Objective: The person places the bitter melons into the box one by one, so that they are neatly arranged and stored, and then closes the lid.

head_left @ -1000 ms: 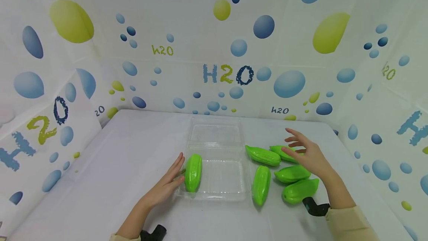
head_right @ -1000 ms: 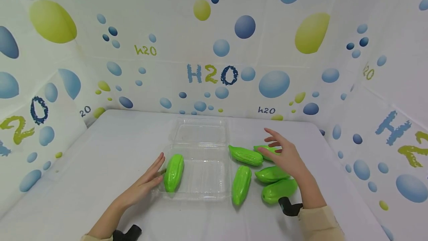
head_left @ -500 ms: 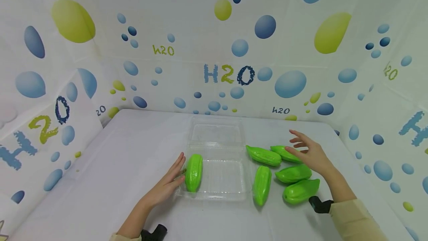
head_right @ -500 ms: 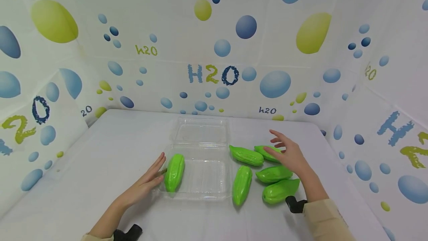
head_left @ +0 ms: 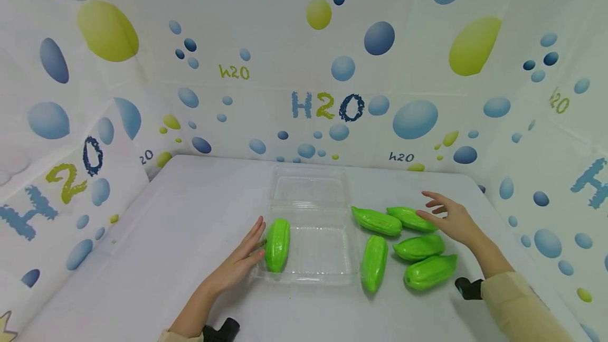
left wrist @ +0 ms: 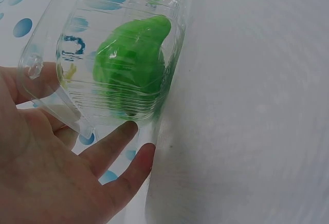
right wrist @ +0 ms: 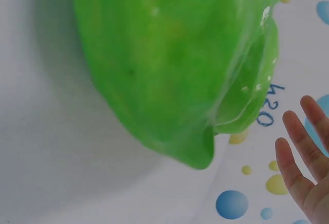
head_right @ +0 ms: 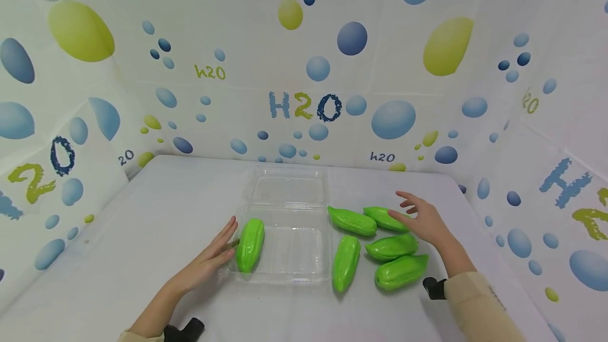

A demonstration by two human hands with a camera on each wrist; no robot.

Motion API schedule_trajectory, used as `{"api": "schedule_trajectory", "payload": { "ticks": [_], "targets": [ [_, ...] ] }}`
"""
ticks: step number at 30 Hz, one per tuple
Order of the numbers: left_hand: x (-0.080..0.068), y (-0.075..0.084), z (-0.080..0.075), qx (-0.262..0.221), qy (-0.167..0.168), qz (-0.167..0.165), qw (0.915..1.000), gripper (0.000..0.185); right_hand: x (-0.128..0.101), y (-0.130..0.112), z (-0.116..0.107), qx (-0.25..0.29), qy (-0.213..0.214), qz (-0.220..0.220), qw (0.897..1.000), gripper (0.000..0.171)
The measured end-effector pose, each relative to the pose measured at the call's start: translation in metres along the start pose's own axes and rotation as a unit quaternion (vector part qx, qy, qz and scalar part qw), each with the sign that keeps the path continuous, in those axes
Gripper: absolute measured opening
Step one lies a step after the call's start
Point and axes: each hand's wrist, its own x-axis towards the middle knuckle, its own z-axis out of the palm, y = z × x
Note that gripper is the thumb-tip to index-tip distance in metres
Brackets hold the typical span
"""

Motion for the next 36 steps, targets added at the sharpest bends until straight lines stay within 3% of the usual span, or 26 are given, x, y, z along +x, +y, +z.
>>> {"api": "schedule_trajectory", "payload": {
  "ticks": [17, 30, 36],
  "targets": [
    [0.001, 0.001, -0.001, 0.0, -0.005, -0.001, 1.0, 0.06, 0.004, 0.024, 0.012, -0.053, -0.02, 0.009, 0.998, 0.067],
    [0.0, -0.001, -0.001, -0.002, -0.004, 0.005, 1.0, 0.059, 0.006, 0.041, 0.025, -0.055, -0.079, 0.041, 0.995, 0.07],
    [0.0, -0.003, 0.0, 0.006, -0.001, 0.001, 1.0, 0.059, 0.005, 0.043, 0.027, -0.053, -0.076, 0.042, 0.995, 0.068]
  ]
}}
